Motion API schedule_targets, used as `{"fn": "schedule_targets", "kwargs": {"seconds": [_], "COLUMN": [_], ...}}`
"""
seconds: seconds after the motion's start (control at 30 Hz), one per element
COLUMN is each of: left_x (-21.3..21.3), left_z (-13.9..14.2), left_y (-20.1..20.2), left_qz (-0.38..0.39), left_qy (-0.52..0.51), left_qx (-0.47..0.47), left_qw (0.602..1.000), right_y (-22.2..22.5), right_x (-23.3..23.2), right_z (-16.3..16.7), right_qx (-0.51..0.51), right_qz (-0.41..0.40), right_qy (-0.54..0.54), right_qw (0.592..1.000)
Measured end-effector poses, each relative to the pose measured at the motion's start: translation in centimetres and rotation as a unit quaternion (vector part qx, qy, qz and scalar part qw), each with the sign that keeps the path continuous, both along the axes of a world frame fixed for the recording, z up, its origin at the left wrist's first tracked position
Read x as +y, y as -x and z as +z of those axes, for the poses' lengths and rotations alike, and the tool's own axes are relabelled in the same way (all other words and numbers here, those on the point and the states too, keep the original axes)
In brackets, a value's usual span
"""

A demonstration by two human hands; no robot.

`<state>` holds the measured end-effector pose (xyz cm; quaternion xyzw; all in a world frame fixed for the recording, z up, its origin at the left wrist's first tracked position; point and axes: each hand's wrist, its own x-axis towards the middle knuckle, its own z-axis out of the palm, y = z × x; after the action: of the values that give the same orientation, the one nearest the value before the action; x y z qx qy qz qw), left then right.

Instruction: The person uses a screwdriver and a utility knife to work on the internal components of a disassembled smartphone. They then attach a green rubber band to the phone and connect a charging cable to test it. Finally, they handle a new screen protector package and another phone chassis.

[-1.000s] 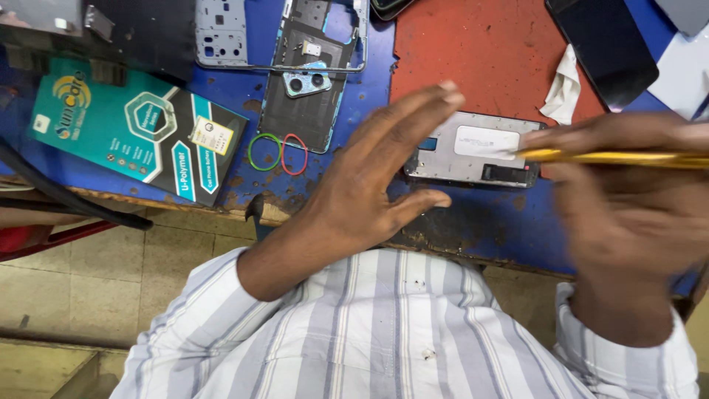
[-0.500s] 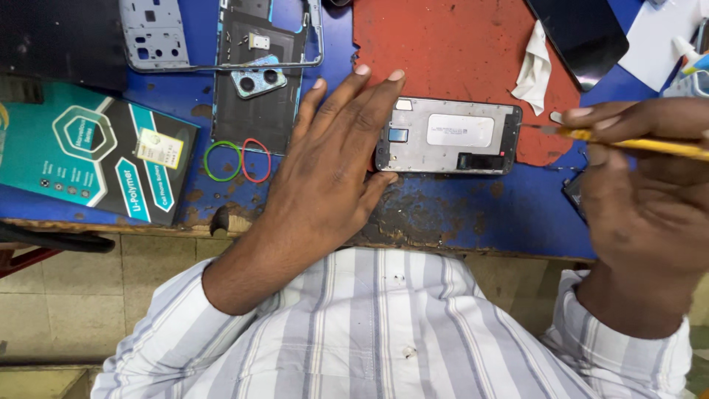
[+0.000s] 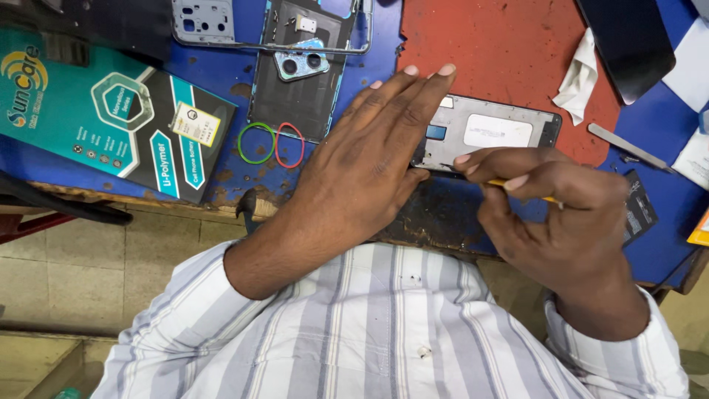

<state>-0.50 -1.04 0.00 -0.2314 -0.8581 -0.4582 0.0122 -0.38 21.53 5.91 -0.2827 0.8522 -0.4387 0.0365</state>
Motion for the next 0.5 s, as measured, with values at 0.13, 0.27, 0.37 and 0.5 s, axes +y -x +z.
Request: {"fn": "schedule_targets", "kwargs": {"seconds": [0.13,0.27,0.37,0.5], "left_x": [0.1,0.1,0.0,-0.1], "left_z": [-0.1,-0.2,-0.2,-0.3], "left_y": [0.0,0.0,0.0,-0.1], "left_qz": [0.003,0.003,0.005,0.006], "left_qy": [0.003,0.000,-0.003,0.000], "left_qx": [0.005,0.008,0.009,0.011], "left_qw": [1.000,1.000,1.000,1.000], "right_y": [-0.4,-0.1,0.3,0.1], "right_x": [0.1,-0.4,-1.0,-1.8], "right_z": [-1.0,-1.3,-1.0,0.2], "right_qx": [-0.023,-0.009,0.034,0.044], "right_qz": [0.007,0.024,0.028,-0.007], "right_qy": [0.006,0.004,-0.024,-0.131], "right_qw": [1.000,1.000,0.999,0.990]}}
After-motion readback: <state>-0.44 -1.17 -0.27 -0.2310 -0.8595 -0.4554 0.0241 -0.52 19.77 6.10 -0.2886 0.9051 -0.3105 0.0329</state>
